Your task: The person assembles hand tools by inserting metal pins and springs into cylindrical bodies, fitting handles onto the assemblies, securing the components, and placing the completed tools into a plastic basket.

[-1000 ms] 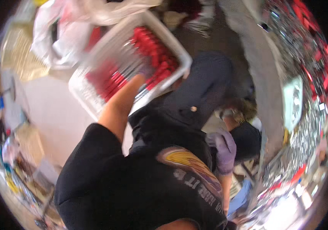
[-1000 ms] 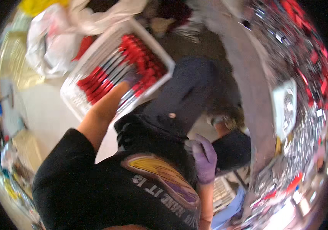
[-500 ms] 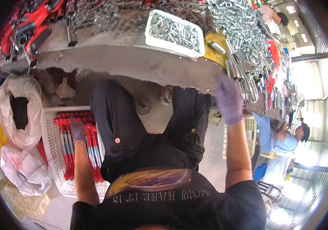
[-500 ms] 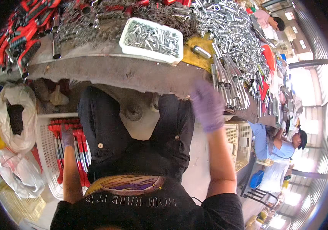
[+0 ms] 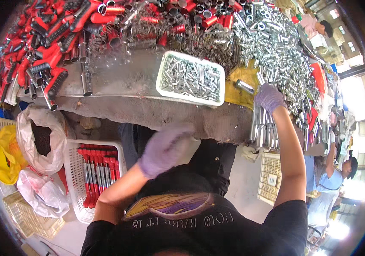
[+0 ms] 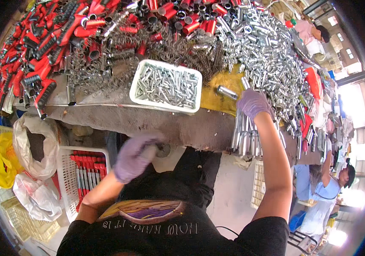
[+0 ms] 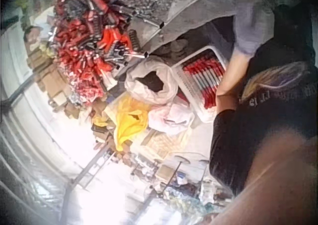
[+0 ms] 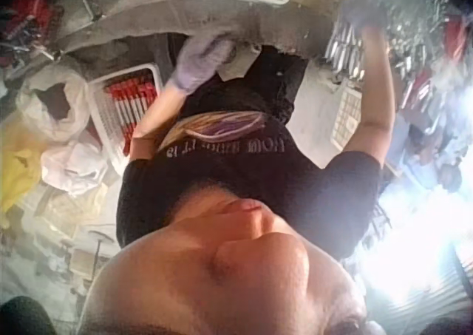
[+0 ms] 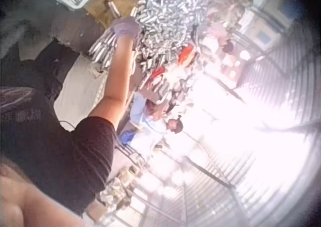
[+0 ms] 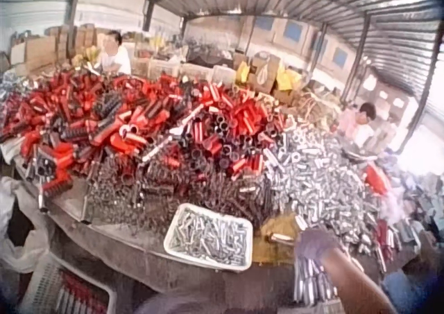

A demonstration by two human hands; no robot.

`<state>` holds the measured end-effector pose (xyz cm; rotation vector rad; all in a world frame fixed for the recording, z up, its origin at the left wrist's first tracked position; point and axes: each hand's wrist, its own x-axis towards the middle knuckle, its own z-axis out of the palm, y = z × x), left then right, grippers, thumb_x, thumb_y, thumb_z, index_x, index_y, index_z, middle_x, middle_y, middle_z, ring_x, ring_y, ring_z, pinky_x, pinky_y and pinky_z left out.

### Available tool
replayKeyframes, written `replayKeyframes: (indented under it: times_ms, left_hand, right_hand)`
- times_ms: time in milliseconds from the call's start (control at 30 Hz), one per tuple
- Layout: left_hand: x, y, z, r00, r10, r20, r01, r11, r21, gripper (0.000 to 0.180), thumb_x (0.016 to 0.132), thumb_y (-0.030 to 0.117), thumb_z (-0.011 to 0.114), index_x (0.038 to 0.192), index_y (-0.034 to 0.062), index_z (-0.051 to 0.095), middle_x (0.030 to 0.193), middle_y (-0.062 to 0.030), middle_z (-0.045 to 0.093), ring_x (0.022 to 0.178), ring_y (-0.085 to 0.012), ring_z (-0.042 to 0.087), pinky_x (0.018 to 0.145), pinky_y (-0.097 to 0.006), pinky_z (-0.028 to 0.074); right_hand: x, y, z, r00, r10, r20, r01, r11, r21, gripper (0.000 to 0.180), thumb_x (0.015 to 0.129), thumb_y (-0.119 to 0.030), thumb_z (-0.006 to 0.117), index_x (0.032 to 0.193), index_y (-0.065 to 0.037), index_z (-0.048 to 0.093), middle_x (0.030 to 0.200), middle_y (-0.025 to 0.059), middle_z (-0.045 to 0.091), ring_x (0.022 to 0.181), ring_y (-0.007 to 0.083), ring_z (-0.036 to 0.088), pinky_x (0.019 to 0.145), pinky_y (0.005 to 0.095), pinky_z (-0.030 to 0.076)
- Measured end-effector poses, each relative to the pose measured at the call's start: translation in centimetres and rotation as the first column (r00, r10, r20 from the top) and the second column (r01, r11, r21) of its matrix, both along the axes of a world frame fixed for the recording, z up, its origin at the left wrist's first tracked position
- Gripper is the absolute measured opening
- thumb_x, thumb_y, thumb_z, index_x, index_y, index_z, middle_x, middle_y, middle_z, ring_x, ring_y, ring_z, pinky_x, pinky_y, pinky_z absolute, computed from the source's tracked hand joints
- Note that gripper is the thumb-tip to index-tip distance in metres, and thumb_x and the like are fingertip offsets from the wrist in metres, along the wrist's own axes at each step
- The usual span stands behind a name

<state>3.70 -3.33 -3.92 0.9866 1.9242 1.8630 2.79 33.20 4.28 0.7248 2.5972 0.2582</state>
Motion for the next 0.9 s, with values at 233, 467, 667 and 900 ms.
replayKeyframes:
  times_ms: [233, 467, 667, 900]
  left_hand:
    - [-0.7, 10.8, 4.7, 0.997, -0.008, 0.082, -0.004, 0.989, 0.148, 0.043, 0.091, 0.023, 0.055, 0.128, 0.0044, 0.043, 0.101, -0.0088, 0.06, 0.095, -0.0202, 0.059, 0.085, -0.03, 0.046]
    - [-3.2, 12.1, 4.7, 0.634, -0.243, 0.734, 0.004, 0.95, 0.311, 0.045, 0.092, 0.027, 0.053, 0.132, 0.0128, 0.039, 0.078, -0.0019, 0.055, 0.058, -0.0072, 0.052, 0.042, -0.02, 0.039]
    - [-3.1, 7.9, 5.4, 0.501, -0.247, 0.829, -0.002, 0.958, 0.286, 0.041, 0.087, 0.024, 0.057, 0.124, 0.0089, 0.044, 0.073, -0.0025, 0.054, 0.049, -0.0075, 0.047, 0.036, -0.018, 0.032]
    - [-5.0, 3.4, 4.7, 0.708, -0.041, 0.705, 0.066, 0.998, -0.008, 0.032, 0.09, 0.035, 0.057, 0.105, 0.0069, 0.055, 0.067, 0.0035, 0.051, 0.053, -0.0034, 0.045, 0.045, -0.018, 0.035]
  right_hand:
    - [0.4, -4.7, 6.5, 0.805, -0.404, -0.434, -0.049, 0.684, -0.728, 0.039, 0.079, -0.005, 0.058, 0.116, 0.005, 0.049, 0.092, 0.0139, 0.063, 0.078, 0.0183, 0.062, 0.069, 0.0285, 0.053]
    - [-10.3, -3.7, 3.4, 0.679, 0.056, -0.732, -0.417, 0.85, -0.322, 0.047, 0.087, -0.03, 0.055, 0.127, -0.006, 0.05, 0.109, 0.0137, 0.063, 0.099, 0.0246, 0.061, 0.09, 0.0366, 0.046]
    - [-17.9, 1.8, -1.7, 0.767, 0.204, -0.608, -0.328, 0.94, -0.098, 0.044, 0.087, -0.036, 0.05, 0.126, -0.016, 0.052, 0.111, 0.0177, 0.061, 0.104, 0.0344, 0.058, 0.092, 0.04, 0.043]
    - [-8.9, -2.1, 5.6, 0.626, 0.024, -0.779, -0.613, 0.634, -0.472, 0.033, 0.086, -0.034, 0.057, 0.097, -0.005, 0.067, 0.077, 0.0044, 0.061, 0.064, 0.0137, 0.054, 0.062, 0.0302, 0.044]
